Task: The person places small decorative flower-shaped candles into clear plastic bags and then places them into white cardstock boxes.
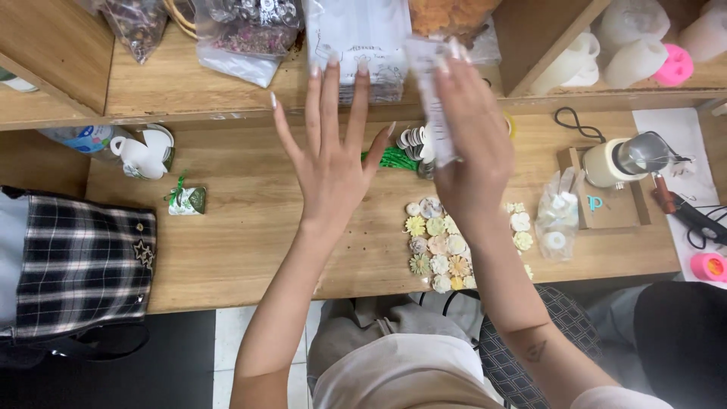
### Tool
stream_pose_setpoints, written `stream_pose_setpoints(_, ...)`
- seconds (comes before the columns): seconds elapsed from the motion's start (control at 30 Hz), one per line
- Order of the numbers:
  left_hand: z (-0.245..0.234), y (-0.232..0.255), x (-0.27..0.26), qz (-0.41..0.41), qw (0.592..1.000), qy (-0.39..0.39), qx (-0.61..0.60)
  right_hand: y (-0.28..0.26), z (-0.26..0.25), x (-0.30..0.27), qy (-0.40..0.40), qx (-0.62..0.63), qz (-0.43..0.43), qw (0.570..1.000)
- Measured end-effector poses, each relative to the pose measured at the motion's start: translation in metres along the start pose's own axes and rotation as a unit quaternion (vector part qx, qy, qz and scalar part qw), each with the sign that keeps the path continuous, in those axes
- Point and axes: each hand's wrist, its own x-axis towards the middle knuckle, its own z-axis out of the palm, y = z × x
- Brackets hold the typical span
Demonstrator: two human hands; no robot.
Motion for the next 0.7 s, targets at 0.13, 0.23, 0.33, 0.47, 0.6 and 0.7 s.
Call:
stream_pose_setpoints(0.13, 0.013, -0.007, -0.018, -0.008, 1.0, -0.02, -0.006, 0.003, 0.019, 0.006, -0.079, 0.025, -0.082, 0.993)
stream_pose_setpoints(0.23, 0.012, -0.003, -0.022, -0.022, 0.998, -0.059, -0.009, 0.002, 0.032, 0.003, -0.146, -0.044, -0.103, 0.983)
stream_pose_setpoints(0.33, 0.015, -0.001, -0.023, -0.033, 0.997, -0.069, -0.023, 0.005, 0.041, 0.003, -0.183, -0.056, -0.109, 0.976)
stream_pose_setpoints(0.47, 0.027, -0.001, -0.03, -0.032, 0.998, -0.049, -0.01, 0.007, 0.052, 0.012, -0.213, -0.022, -0.11, 0.971)
stream_pose_setpoints(0.6, 0.025, 0.0, -0.028, -0.02, 0.999, -0.044, -0.022, 0.013, 0.068, 0.018, -0.226, -0.033, -0.095, 0.969)
stream_pose_setpoints(0.7, 0.03, 0.001, -0.03, -0.021, 0.998, -0.05, -0.017, 0.012, 0.074, 0.024, -0.225, -0.044, -0.085, 0.97)
